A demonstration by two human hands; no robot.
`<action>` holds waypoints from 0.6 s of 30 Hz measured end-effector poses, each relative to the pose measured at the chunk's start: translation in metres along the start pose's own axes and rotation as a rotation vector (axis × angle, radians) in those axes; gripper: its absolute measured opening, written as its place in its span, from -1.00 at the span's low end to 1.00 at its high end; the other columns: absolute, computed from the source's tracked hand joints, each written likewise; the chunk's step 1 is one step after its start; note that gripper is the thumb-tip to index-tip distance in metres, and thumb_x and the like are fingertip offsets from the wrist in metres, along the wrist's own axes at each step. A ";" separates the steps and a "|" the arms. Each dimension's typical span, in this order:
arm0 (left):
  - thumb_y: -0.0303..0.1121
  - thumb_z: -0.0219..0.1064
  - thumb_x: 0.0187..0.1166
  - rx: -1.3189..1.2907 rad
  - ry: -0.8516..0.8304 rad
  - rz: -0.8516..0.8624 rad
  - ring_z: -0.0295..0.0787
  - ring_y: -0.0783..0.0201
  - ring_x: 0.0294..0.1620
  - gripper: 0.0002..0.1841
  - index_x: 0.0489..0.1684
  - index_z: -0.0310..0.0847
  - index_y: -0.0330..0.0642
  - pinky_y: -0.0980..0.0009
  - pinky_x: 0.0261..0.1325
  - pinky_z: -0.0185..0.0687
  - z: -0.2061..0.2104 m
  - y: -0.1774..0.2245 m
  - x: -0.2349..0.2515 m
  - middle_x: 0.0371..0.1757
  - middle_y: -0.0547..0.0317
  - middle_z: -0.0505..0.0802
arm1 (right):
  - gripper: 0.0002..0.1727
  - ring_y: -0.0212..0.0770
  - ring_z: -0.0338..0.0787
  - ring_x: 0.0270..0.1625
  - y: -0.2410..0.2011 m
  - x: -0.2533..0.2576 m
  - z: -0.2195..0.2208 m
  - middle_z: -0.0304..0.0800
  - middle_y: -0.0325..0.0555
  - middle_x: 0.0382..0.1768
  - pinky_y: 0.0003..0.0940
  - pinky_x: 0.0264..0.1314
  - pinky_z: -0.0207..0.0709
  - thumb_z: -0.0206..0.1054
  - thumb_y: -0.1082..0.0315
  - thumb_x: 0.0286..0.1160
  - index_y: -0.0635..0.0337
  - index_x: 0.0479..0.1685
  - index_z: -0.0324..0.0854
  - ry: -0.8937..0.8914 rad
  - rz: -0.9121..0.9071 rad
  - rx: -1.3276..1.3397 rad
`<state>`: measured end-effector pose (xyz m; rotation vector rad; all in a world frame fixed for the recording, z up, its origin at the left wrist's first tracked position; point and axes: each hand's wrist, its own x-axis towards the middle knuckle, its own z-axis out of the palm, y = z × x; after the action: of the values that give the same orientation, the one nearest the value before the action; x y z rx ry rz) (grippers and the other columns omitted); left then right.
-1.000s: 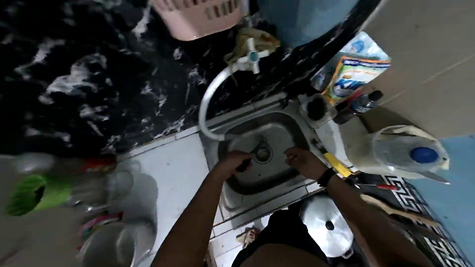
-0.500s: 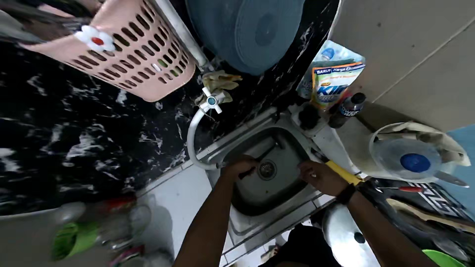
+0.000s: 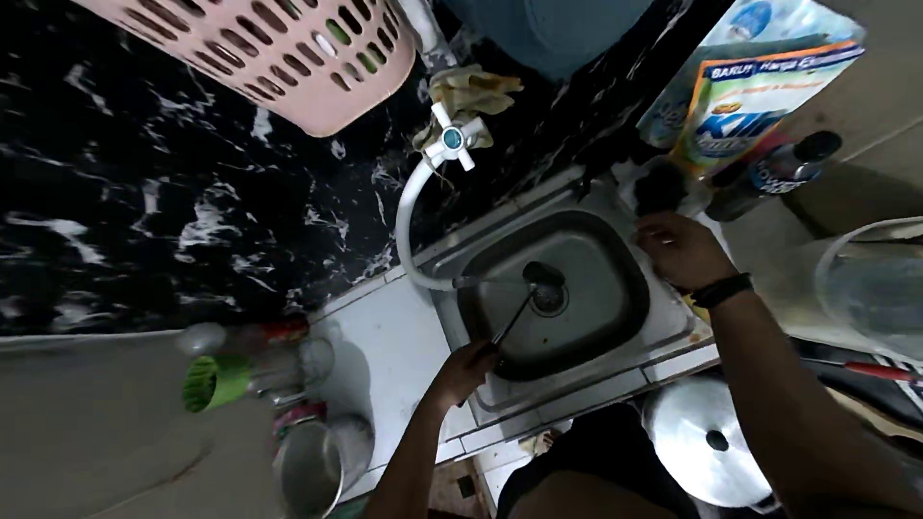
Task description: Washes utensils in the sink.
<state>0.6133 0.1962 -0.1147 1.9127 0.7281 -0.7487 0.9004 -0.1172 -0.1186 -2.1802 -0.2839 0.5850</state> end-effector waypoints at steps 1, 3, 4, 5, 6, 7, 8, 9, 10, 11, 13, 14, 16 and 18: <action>-0.13 0.19 0.76 0.022 0.010 -0.011 0.77 0.31 -0.28 -0.60 0.41 0.61 -0.12 0.30 -0.13 0.75 -0.001 -0.005 -0.006 -0.10 0.13 0.84 | -0.56 0.12 0.84 0.20 -0.001 0.005 0.000 0.80 0.13 0.25 0.25 0.30 0.66 0.35 0.14 0.69 0.13 0.44 0.61 0.008 0.025 -0.015; -0.13 0.17 0.77 0.081 0.018 -0.029 0.79 0.29 -0.23 -0.60 0.42 0.60 -0.12 0.26 -0.06 0.75 -0.005 -0.013 -0.012 -0.09 0.11 0.84 | -0.53 0.17 0.80 0.29 -0.004 0.014 0.000 0.77 0.17 0.29 0.31 0.38 0.59 0.36 0.11 0.68 0.14 0.46 0.60 0.027 0.055 -0.069; -0.13 0.17 0.77 0.102 0.022 -0.034 0.80 0.27 -0.19 -0.60 0.43 0.60 -0.12 0.23 -0.03 0.76 -0.008 -0.016 -0.013 -0.08 0.08 0.84 | -0.52 0.22 0.76 0.34 -0.006 0.019 -0.001 0.75 0.20 0.32 0.36 0.41 0.55 0.36 0.10 0.66 0.14 0.46 0.60 0.049 0.061 -0.122; -0.12 0.18 0.77 0.115 0.029 -0.038 0.81 0.25 -0.16 -0.59 0.44 0.59 -0.12 0.20 0.01 0.77 -0.012 -0.019 -0.013 -0.06 0.06 0.84 | -0.50 0.29 0.72 0.38 -0.009 0.026 -0.001 0.71 0.25 0.36 0.41 0.42 0.51 0.36 0.11 0.64 0.15 0.47 0.59 0.076 0.063 -0.188; -0.12 0.19 0.76 0.125 0.038 -0.042 0.82 0.23 -0.13 -0.59 0.45 0.59 -0.11 0.17 0.04 0.77 -0.014 -0.021 -0.013 -0.03 0.04 0.84 | -0.49 0.36 0.66 0.43 -0.011 0.035 -0.001 0.65 0.33 0.40 0.46 0.44 0.47 0.38 0.13 0.62 0.18 0.48 0.58 0.101 0.049 -0.254; -0.13 0.20 0.76 0.137 0.044 -0.041 0.82 0.21 -0.11 -0.59 0.46 0.59 -0.10 0.15 0.06 0.77 -0.016 -0.022 -0.013 -0.01 0.03 0.84 | -0.48 0.41 0.59 0.50 -0.007 0.045 0.001 0.58 0.38 0.46 0.46 0.49 0.43 0.38 0.17 0.61 0.20 0.49 0.57 0.124 0.023 -0.311; -0.12 0.20 0.75 0.143 0.051 -0.035 0.82 0.21 -0.12 -0.59 0.46 0.58 -0.08 0.15 0.06 0.76 -0.018 -0.024 -0.012 -0.02 0.03 0.84 | -0.47 0.44 0.51 0.57 -0.002 0.056 0.002 0.51 0.41 0.52 0.45 0.55 0.38 0.38 0.19 0.61 0.19 0.53 0.55 0.131 0.007 -0.363; -0.13 0.21 0.74 0.140 0.055 -0.030 0.81 0.22 -0.13 -0.58 0.47 0.58 -0.08 0.16 0.06 0.76 -0.019 -0.024 -0.011 -0.03 0.04 0.84 | -0.47 0.47 0.47 0.60 0.003 0.066 0.003 0.47 0.41 0.56 0.47 0.55 0.36 0.36 0.19 0.63 0.16 0.56 0.54 0.127 0.008 -0.411; -0.13 0.22 0.73 0.132 0.058 -0.027 0.81 0.23 -0.15 -0.57 0.49 0.56 -0.08 0.18 0.05 0.76 -0.019 -0.023 -0.010 -0.05 0.05 0.83 | -0.48 0.51 0.45 0.60 0.009 0.077 0.005 0.45 0.41 0.58 0.52 0.52 0.36 0.34 0.19 0.64 0.13 0.56 0.55 0.118 0.012 -0.458; -0.15 0.23 0.73 0.122 0.056 -0.025 0.82 0.24 -0.16 -0.57 0.50 0.54 -0.09 0.20 0.03 0.77 -0.019 -0.020 -0.009 -0.06 0.05 0.83 | -0.49 0.51 0.43 0.62 0.015 0.087 0.007 0.43 0.40 0.60 0.54 0.52 0.35 0.32 0.19 0.64 0.10 0.56 0.56 0.106 0.012 -0.497; -0.16 0.24 0.74 0.110 0.047 -0.022 0.83 0.26 -0.19 -0.57 0.50 0.54 -0.12 0.24 0.01 0.80 -0.017 -0.012 -0.007 -0.05 0.05 0.83 | -0.49 0.49 0.35 0.68 0.030 0.104 0.008 0.38 0.35 0.66 0.56 0.54 0.30 0.31 0.18 0.65 0.06 0.57 0.56 0.081 -0.007 -0.556; -0.16 0.24 0.73 0.108 0.047 -0.010 0.84 0.27 -0.20 -0.58 0.48 0.55 -0.13 0.25 0.00 0.81 -0.016 -0.008 -0.005 -0.04 0.05 0.83 | -0.50 0.48 0.34 0.69 0.037 0.110 0.008 0.39 0.32 0.66 0.56 0.53 0.31 0.33 0.17 0.63 0.04 0.54 0.59 0.084 -0.030 -0.583; -0.17 0.25 0.73 0.105 0.039 0.011 0.83 0.25 -0.18 -0.59 0.46 0.57 -0.12 0.23 -0.01 0.80 -0.015 0.006 -0.001 0.03 0.03 0.83 | -0.49 0.45 0.26 0.74 0.043 0.117 0.005 0.40 0.26 0.67 0.55 0.57 0.27 0.38 0.14 0.57 -0.01 0.51 0.63 0.092 -0.061 -0.605; -0.17 0.25 0.74 0.110 0.019 0.012 0.85 0.20 -0.07 -0.58 0.49 0.55 -0.11 0.17 0.08 0.81 -0.018 0.023 0.006 0.15 -0.01 0.81 | -0.50 0.45 0.22 0.76 0.041 0.121 0.004 0.41 0.27 0.66 0.55 0.59 0.23 0.38 0.15 0.57 0.00 0.50 0.64 0.107 -0.068 -0.620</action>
<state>0.6378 0.2046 -0.0992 2.0246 0.6991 -0.7778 1.0031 -0.0924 -0.1909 -2.7705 -0.5336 0.3665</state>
